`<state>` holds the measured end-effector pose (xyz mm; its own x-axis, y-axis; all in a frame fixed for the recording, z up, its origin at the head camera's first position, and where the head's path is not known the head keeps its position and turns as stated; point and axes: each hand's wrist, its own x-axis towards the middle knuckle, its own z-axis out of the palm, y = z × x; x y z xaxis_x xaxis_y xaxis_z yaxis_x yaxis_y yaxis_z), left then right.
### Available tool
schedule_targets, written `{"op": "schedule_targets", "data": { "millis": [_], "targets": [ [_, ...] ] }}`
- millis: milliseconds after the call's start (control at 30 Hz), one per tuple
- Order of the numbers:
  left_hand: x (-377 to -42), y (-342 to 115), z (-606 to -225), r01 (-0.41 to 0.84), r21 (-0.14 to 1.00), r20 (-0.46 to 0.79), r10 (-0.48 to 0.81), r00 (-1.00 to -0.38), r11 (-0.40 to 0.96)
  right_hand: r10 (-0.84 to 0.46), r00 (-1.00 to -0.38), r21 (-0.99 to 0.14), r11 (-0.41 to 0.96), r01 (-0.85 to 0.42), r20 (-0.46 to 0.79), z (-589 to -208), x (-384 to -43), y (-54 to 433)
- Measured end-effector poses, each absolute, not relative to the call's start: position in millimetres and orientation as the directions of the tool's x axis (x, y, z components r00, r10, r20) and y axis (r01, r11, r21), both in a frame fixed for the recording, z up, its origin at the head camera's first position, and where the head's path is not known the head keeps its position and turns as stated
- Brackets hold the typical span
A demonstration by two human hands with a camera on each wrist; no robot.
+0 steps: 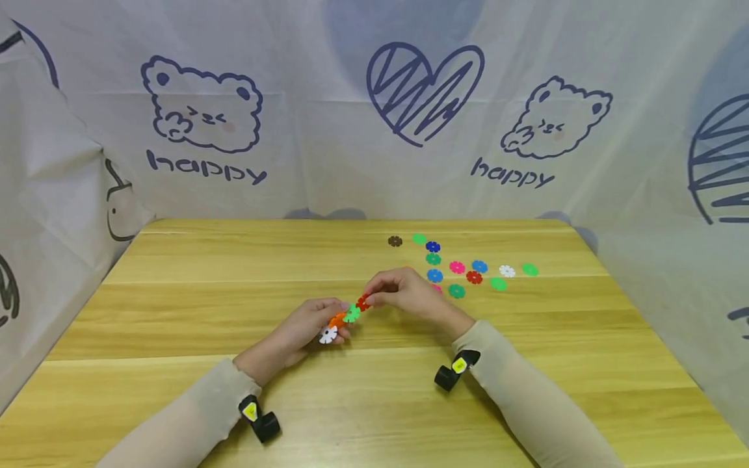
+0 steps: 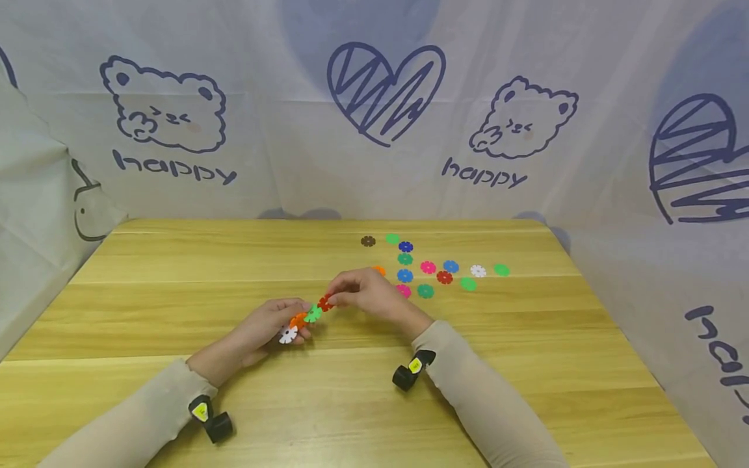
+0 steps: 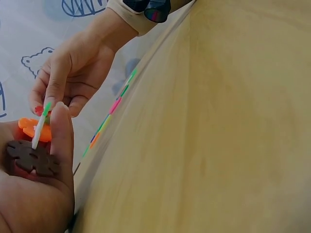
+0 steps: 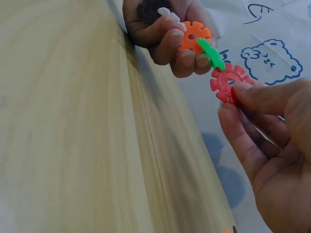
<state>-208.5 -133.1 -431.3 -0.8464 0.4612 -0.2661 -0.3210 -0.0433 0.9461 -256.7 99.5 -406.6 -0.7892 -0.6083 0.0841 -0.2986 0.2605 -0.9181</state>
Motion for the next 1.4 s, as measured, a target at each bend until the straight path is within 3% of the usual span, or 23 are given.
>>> {"op": "schedule_targets", "data": {
  "millis": [300, 633, 833, 1167, 1400],
  "targets": [
    [-207, -130, -431, -0.324, 0.943, -0.268, 0.41, -0.872, -0.072, -0.57, -0.812, -0.898, 0.282, -0.337, 0.125, -407, -253, 96],
    [-204, -128, -430, -0.314, 0.948, -0.278, 0.359, -0.891, -0.045, -0.583, -0.774, -0.814, 0.308, -0.492, 0.247, -408, -246, 92],
    [-204, -126, -428, -0.293, 0.955, -0.258, 0.389, -0.885, -0.033, -0.581, -0.784, -0.848, 0.286, -0.446, 0.217, -405, -248, 95],
    [-210, -131, -428, -0.082, 0.971, -0.163, 0.377, -0.912, 0.223, -0.604, -0.79, -0.881, 0.31, -0.356, 0.107, -401, -254, 100],
    [-211, -129, -427, -0.073, 0.968, -0.159, 0.365, -0.917, 0.239, -0.613, -0.787, -0.896, 0.309, -0.32, 0.07, -400, -254, 100]
  ]
}}
